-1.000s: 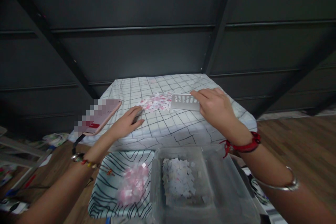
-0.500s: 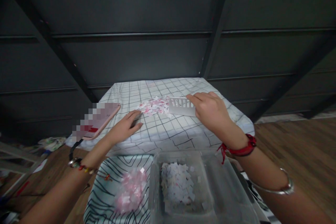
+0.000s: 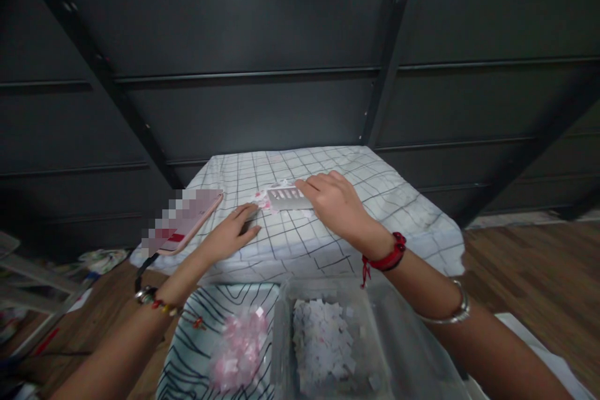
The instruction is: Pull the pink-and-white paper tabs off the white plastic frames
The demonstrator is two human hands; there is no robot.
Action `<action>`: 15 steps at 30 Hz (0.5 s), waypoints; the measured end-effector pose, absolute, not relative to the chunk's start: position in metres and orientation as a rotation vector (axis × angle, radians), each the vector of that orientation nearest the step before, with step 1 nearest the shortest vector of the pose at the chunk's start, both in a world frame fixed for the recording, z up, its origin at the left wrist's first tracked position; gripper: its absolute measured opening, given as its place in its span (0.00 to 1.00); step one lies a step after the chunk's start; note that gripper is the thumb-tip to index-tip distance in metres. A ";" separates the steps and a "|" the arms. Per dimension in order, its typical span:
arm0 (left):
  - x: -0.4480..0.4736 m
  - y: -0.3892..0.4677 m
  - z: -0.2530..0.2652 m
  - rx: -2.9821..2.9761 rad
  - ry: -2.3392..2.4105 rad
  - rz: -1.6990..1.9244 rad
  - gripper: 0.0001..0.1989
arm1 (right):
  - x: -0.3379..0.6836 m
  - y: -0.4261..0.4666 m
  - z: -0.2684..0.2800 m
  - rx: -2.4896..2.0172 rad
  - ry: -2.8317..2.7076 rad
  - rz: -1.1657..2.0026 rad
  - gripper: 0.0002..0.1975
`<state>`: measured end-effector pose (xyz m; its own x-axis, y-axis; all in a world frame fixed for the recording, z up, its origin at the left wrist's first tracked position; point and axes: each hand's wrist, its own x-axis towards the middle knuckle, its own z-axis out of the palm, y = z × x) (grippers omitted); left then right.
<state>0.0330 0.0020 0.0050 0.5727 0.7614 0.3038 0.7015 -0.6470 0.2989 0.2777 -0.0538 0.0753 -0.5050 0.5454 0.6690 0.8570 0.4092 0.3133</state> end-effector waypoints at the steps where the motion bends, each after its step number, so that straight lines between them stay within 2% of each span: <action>1: 0.033 0.002 0.005 2.654 1.242 0.621 0.23 | 0.275 -0.053 0.075 -1.186 -2.215 -0.880 0.20; 15: 0.030 0.000 0.004 2.663 1.221 0.663 0.21 | 0.273 -0.060 0.079 -1.084 -2.226 -0.904 0.19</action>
<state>0.0303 0.0003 0.0043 0.5741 0.7478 0.3334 0.6870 -0.6615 0.3007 0.2733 -0.0595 0.0785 -0.5578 0.4854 0.6732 0.8173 0.4623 0.3439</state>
